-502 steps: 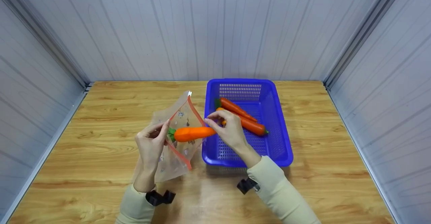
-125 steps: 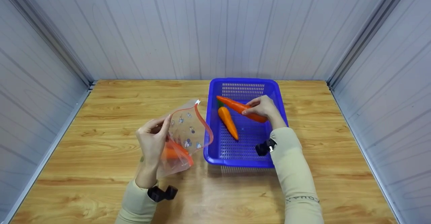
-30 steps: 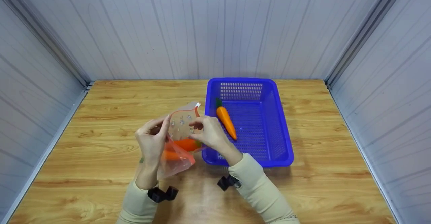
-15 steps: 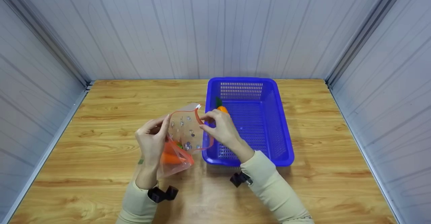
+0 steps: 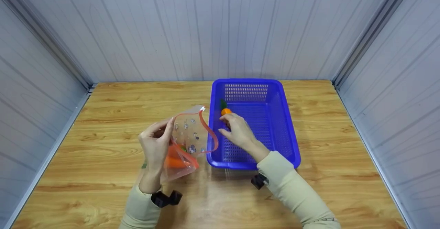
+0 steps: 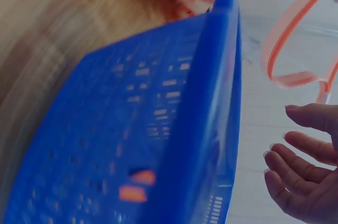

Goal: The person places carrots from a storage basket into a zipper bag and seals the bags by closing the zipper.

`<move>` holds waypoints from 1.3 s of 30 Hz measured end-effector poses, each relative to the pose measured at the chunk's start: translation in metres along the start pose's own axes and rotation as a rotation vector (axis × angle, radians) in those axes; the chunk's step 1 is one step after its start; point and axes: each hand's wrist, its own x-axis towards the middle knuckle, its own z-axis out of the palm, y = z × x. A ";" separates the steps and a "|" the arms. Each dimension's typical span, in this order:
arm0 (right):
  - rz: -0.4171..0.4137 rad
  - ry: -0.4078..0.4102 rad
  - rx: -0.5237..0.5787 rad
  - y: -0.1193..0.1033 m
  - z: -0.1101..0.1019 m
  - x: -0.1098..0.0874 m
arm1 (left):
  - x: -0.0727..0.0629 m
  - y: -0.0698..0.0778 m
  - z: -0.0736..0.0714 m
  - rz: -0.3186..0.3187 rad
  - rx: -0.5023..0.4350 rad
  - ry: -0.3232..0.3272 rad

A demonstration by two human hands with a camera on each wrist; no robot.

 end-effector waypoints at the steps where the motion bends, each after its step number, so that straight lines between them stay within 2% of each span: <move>1: 0.005 -0.026 -0.021 0.001 -0.002 0.001 | 0.000 0.000 0.000 0.001 0.000 0.000; 4: 0.008 -0.088 -0.094 0.003 -0.008 0.003 | 0.000 0.000 -0.001 -0.003 0.003 -0.001; 10: -0.011 -0.163 -0.194 0.006 -0.019 0.014 | 0.000 0.001 -0.001 -0.010 0.006 -0.005; 15: 0.040 -0.227 -0.252 0.009 -0.025 0.028 | 0.000 0.001 -0.001 -0.012 0.006 -0.009; 25: 0.068 -0.243 -0.337 0.035 -0.019 0.055 | 0.001 0.003 -0.003 -0.028 0.024 -0.009; 31: 0.104 -0.221 -0.328 0.058 -0.010 0.064 | 0.002 0.003 -0.003 -0.030 0.026 -0.008; 39: 0.203 -0.217 -0.189 0.084 0.002 0.070 | 0.002 0.004 -0.002 -0.025 0.019 -0.022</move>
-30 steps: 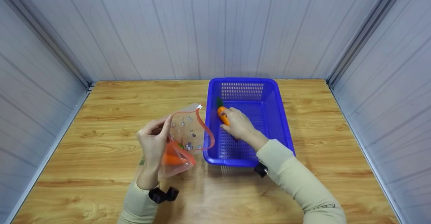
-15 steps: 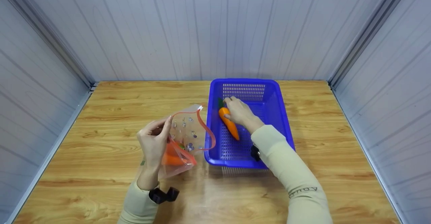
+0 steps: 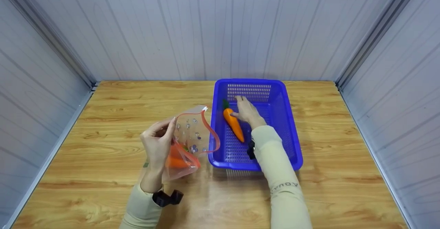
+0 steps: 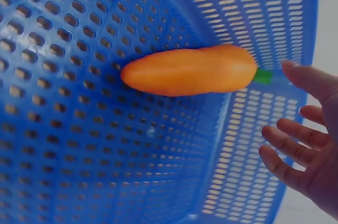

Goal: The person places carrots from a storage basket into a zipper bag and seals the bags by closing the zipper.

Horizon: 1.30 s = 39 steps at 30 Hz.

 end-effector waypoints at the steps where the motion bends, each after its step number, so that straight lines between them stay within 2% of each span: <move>1: 0.012 -0.004 0.021 0.003 0.002 0.001 | 0.000 0.000 0.000 0.000 0.001 -0.001; 11: 0.166 -0.052 0.222 0.018 0.021 0.002 | 0.000 0.000 -0.001 0.002 0.002 -0.001; 21: 0.263 -0.150 0.291 0.021 0.036 -0.004 | 0.000 -0.002 0.000 0.024 -0.027 0.002; 25: 0.275 -0.176 0.315 0.020 0.038 -0.004 | -0.001 -0.001 0.000 0.015 -0.027 -0.004; 30: 0.269 -0.171 0.357 0.020 0.039 -0.006 | -0.001 0.000 0.000 0.008 -0.019 -0.002; 39: 0.230 -0.175 0.339 0.019 0.038 -0.007 | -0.001 -0.001 0.000 0.004 -0.005 0.005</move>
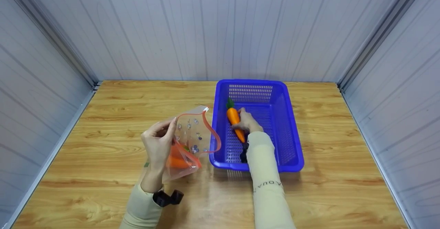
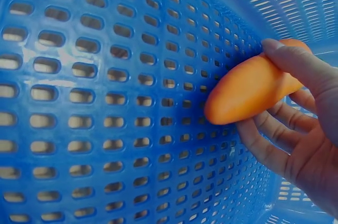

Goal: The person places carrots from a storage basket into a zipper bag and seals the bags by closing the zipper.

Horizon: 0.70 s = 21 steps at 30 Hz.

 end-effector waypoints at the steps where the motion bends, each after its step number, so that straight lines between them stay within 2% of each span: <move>1: -0.001 0.002 0.002 0.000 0.000 0.000 | 0.000 0.000 0.000 -0.002 -0.002 -0.001; 14: -0.080 0.050 -0.017 -0.007 -0.013 -0.003 | 0.001 0.000 0.001 -0.011 0.008 -0.005; 21: -0.180 0.085 -0.071 -0.019 -0.026 -0.009 | 0.002 0.001 0.001 -0.019 0.008 -0.011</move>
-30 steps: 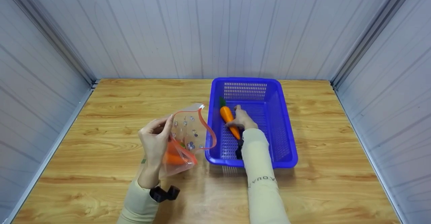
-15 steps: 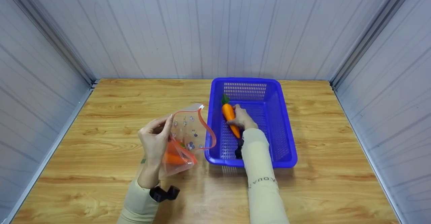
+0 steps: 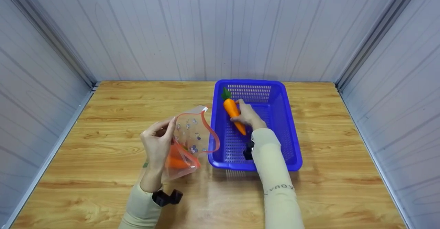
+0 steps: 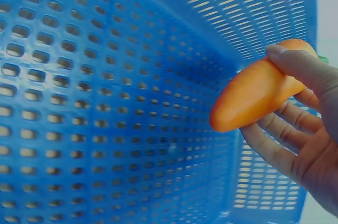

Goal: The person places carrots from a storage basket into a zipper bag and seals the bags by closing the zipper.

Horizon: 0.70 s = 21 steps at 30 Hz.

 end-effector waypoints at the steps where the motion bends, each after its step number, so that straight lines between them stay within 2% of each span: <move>1: -0.011 0.005 -0.006 -0.002 -0.002 -0.001 | 0.000 0.000 0.000 0.000 -0.001 -0.003; 13: -0.119 0.011 -0.053 -0.026 -0.025 -0.012 | 0.001 -0.001 0.001 0.003 0.004 0.003; 21: -0.236 0.015 -0.074 -0.043 -0.032 -0.028 | 0.003 -0.001 0.003 0.023 0.005 0.019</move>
